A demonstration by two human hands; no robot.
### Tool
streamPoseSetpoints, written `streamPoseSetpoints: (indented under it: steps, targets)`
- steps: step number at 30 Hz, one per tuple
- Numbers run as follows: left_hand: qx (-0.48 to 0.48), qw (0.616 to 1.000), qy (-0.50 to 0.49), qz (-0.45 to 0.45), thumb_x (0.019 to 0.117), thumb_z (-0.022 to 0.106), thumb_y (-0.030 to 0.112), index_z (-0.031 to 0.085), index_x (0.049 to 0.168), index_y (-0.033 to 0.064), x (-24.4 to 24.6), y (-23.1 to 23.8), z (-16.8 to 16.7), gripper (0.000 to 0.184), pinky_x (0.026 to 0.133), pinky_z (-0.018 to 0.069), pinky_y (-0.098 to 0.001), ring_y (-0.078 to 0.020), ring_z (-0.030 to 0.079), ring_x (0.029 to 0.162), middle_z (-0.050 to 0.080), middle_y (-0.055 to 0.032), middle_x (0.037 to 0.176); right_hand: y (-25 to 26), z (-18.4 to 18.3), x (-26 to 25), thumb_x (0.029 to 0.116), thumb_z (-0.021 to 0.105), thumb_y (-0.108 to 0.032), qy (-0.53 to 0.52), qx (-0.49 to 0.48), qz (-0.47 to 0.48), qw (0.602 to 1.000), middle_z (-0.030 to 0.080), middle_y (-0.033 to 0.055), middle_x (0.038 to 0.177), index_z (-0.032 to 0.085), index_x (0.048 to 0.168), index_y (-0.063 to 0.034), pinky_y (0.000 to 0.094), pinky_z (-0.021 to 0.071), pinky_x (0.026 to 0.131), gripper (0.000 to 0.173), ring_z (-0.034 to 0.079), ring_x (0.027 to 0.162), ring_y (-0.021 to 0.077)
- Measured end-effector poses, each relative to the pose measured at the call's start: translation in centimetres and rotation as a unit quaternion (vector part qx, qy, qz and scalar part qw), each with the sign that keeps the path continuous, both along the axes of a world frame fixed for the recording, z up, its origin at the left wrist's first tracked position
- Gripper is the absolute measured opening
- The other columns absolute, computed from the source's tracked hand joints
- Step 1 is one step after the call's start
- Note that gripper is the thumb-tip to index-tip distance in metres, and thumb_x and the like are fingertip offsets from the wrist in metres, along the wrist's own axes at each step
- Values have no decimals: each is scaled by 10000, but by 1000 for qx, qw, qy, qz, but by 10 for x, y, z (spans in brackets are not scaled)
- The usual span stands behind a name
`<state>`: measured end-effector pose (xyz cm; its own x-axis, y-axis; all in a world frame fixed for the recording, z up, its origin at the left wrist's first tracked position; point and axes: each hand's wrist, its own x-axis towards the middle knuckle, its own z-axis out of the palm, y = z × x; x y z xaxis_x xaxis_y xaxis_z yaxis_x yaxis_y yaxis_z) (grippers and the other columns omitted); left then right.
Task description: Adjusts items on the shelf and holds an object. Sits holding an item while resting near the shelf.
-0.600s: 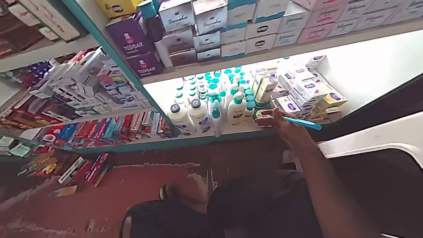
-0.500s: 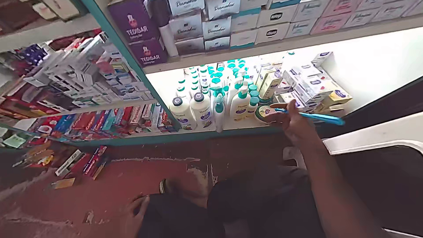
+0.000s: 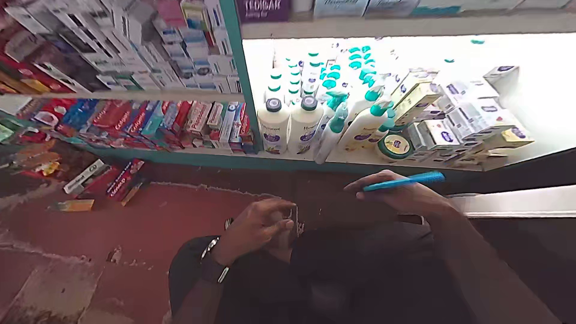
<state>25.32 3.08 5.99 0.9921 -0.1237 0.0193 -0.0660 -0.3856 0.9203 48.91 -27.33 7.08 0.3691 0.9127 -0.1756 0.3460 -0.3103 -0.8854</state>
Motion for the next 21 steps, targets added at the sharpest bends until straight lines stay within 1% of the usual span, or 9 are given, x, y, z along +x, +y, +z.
streamPoseSetpoints:
  steps: [2,4,6,9,11,13,16,18,21]
  targets:
    - [-23,1000,1,-6,1016,636,302,611,1391,37,10,-1,0,460,1067,521,-330,-129,638,1226,677,-87,1325,28,8,-21,970,681,-290,-21,-85,39,995,689,-50,781,744,991,-97,265,545,667,204,629,681,27]
    - [-112,993,13,20,994,664,253,487,1463,-44,18,-4,-13,582,1050,539,-339,-171,653,1217,666,-130,1331,59,2,-35,995,644,-385,-51,-160,113,979,607,10,666,688,859,-76,376,499,589,341,583,591,127]
    - [-185,978,39,85,957,706,183,393,1482,-86,18,-8,-33,668,989,580,-333,-185,685,1157,670,-149,1299,83,-13,-46,1025,588,-433,-74,-221,172,957,566,80,679,654,860,-43,485,471,615,429,569,628,238]
    - [-171,972,55,154,951,709,191,449,1449,-63,16,-8,-38,617,913,605,-307,-144,710,1061,696,-112,1235,106,-26,-52,1052,541,-425,-107,-254,217,936,562,126,704,634,875,-18,531,457,634,454,576,669,301]
    - [-198,959,51,194,985,659,161,474,1412,-54,16,-6,-33,512,810,618,-304,-133,719,901,721,-87,1104,113,-27,-51,1055,546,-408,-110,-243,221,938,573,138,726,639,891,-5,536,461,646,444,584,685,309]
    - [-216,946,41,238,1002,628,116,553,1273,-45,17,-6,-33,324,664,613,-288,-124,693,713,710,-54,903,116,-24,-51,1042,558,-435,-133,-256,221,932,588,137,744,649,906,-27,554,470,651,439,601,709,321]
    - [-120,968,44,214,949,686,92,677,1040,-12,15,1,-36,138,602,574,-246,-70,642,620,680,-6,770,113,-16,-52,988,629,-478,-193,-282,206,917,622,142,762,675,892,-63,589,485,669,428,636,763,356]
    - [30,982,104,158,943,700,164,709,1056,38,13,6,-37,169,706,584,-303,-104,667,725,708,-34,880,107,-15,-50,927,709,-478,-230,-265,177,919,648,151,790,695,847,-56,602,495,723,429,651,820,374]
    - [162,966,185,83,986,636,189,677,1177,38,13,-1,-40,247,879,577,-458,-234,702,920,715,-117,1035,97,-32,-42,948,685,-447,-269,-209,167,925,698,133,961,729,926,-90,586,469,955,361,641,1041,356]
